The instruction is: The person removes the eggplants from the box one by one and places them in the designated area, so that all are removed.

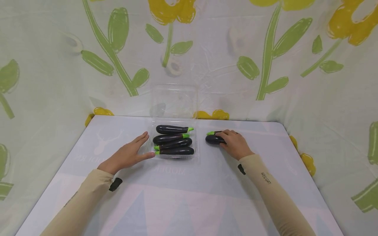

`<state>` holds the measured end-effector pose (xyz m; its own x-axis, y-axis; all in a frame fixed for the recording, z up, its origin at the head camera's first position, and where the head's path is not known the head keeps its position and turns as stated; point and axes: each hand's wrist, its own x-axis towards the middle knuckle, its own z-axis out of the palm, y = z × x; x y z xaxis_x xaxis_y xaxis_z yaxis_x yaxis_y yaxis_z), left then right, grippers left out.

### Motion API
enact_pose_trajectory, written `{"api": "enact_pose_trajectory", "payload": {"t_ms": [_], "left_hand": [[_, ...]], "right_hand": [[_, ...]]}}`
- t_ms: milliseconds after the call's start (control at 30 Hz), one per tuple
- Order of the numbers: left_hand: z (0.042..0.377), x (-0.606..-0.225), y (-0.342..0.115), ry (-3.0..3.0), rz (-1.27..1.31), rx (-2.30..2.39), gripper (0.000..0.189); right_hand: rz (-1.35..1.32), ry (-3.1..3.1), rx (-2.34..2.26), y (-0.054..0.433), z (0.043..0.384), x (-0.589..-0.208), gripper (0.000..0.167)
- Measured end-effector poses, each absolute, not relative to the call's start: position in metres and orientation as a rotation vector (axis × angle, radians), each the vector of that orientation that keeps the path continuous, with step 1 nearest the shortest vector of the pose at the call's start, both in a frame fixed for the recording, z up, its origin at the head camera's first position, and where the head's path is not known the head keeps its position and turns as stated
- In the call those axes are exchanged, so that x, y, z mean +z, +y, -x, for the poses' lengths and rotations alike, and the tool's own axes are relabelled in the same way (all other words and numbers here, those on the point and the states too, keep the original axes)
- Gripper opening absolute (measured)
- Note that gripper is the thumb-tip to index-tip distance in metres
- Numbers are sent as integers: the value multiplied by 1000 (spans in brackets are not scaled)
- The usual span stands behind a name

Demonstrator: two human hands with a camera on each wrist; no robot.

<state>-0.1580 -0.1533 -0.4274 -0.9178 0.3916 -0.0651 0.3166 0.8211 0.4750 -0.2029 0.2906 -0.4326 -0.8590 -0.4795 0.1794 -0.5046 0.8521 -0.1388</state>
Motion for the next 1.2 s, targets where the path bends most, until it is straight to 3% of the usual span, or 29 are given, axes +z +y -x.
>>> {"api": "enact_pose_trajectory", "payload": {"t_ms": [1200], "left_hand": [[159,-428,-153,2843,-549,696,99]], "right_hand": [[-679,-2958,329,293,201,-438,53]]}}
